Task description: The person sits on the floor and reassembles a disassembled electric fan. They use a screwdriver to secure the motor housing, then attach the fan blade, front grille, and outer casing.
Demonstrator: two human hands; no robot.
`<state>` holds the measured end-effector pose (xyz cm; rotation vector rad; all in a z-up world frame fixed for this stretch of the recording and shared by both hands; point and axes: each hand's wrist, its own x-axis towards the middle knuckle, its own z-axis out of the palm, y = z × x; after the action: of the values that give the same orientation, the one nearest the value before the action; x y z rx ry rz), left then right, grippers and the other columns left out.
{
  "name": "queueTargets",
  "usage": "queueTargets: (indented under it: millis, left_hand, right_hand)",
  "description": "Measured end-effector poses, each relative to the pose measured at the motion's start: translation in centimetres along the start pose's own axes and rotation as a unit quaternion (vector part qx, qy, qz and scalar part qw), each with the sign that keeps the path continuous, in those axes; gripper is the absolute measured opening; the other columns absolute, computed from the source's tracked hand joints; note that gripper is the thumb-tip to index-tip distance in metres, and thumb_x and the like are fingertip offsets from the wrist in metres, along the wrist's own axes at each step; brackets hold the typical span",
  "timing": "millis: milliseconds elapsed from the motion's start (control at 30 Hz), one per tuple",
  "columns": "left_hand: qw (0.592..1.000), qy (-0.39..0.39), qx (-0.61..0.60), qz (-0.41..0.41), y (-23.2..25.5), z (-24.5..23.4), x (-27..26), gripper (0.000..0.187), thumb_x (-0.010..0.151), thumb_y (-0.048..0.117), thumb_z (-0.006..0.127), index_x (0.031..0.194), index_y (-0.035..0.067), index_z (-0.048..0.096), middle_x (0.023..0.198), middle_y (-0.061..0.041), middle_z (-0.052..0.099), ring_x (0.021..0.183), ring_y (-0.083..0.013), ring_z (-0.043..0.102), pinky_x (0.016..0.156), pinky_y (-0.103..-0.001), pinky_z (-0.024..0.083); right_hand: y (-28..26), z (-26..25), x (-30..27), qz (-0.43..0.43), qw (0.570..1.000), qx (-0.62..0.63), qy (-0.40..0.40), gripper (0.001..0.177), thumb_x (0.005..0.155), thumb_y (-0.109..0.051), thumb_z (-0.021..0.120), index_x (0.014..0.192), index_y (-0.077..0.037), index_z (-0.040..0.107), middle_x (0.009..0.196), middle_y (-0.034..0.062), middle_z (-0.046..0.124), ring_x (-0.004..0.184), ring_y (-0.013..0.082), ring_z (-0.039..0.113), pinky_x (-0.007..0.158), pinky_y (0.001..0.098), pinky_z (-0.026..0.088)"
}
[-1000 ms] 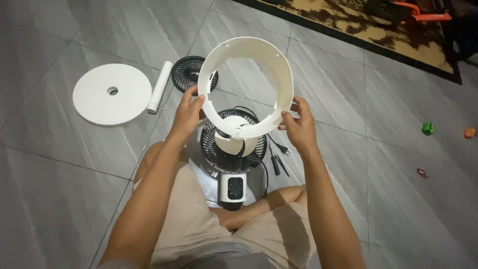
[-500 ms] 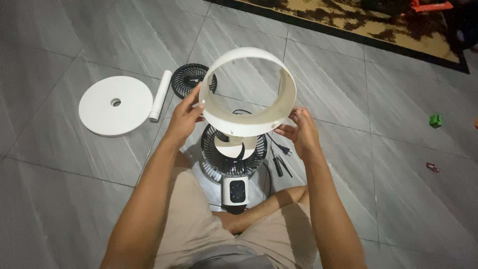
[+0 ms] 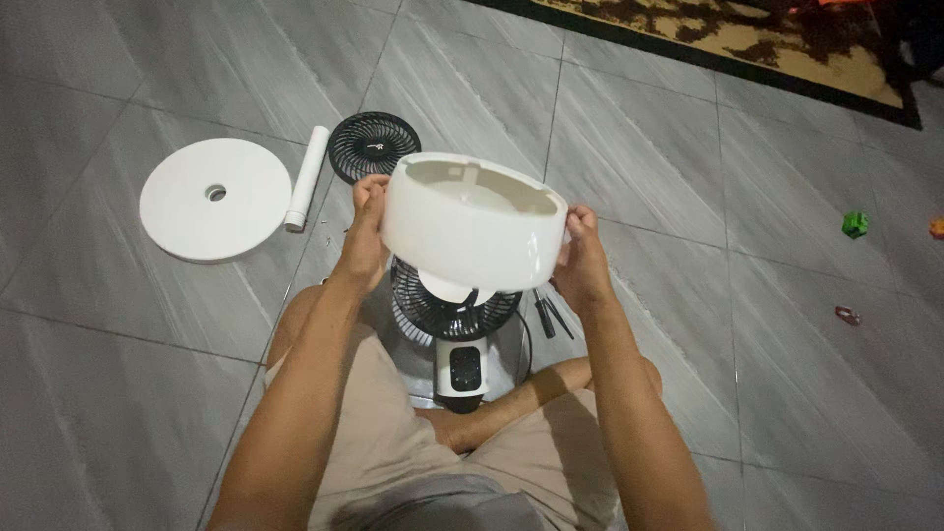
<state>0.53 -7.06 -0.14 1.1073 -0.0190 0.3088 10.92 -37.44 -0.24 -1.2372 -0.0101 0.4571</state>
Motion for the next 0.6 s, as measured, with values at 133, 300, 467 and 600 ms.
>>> queueTargets:
  millis: [133, 300, 467, 600]
  left_hand:
    - [0.995, 0.006, 0.101, -0.019, 0.1, 0.4, -0.4, 0.073, 0.103, 0.06, 0.041, 0.157, 0.013, 0.027, 0.159, -0.014, 0.038, 0.151, -0.0292, 0.034, 0.124, -0.043, 0.028]
    - [0.982, -0.009, 0.186, -0.028, 1.6, 0.9, -0.8, 0.093, 0.094, 0.078, 0.037, 0.162, 0.015, 0.026, 0.167, -0.013, 0.03, 0.157, -0.0304, 0.021, 0.127, -0.046, 0.015]
    - [0.983, -0.029, 0.182, -0.014, 0.9, 0.4, -1.9, 0.098, 0.091, 0.084, 0.038, 0.162, 0.018, 0.026, 0.17, -0.011, 0.026, 0.161, -0.0316, 0.016, 0.13, -0.048, 0.011]
    - [0.974, -0.011, 0.223, -0.036, 0.0, -0.2, -2.4, 0.108, 0.082, 0.091, 0.032, 0.164, 0.021, 0.024, 0.166, -0.01, 0.028, 0.152, -0.0292, 0.021, 0.121, -0.048, 0.019]
  right_hand:
    - [1.3, -0.2, 0.2, -0.055, 0.996, 0.058, -0.049, 0.046, 0.106, -0.044, 0.055, 0.136, -0.016, 0.035, 0.115, 0.0154, 0.045, 0.096, 0.0282, 0.049, 0.088, 0.0488, 0.051]
    - [0.9, -0.1, -0.1, -0.091, 0.995, -0.01, -0.045, 0.061, 0.082, -0.042, 0.063, 0.133, -0.019, 0.037, 0.128, 0.007, 0.045, 0.121, 0.0228, 0.054, 0.101, 0.0471, 0.052]
    - [1.3, 0.6, -1.7, -0.167, 0.981, 0.038, -0.095, 0.075, 0.07, -0.029, 0.073, 0.134, -0.018, 0.036, 0.137, 0.0031, 0.04, 0.135, 0.0225, 0.042, 0.119, 0.0428, 0.036]
    - [1.4, 1.0, -2.0, -0.202, 0.974, 0.019, -0.099, 0.085, 0.062, -0.028, 0.079, 0.134, -0.02, 0.036, 0.14, 0.0032, 0.039, 0.145, 0.024, 0.038, 0.13, 0.0444, 0.028]
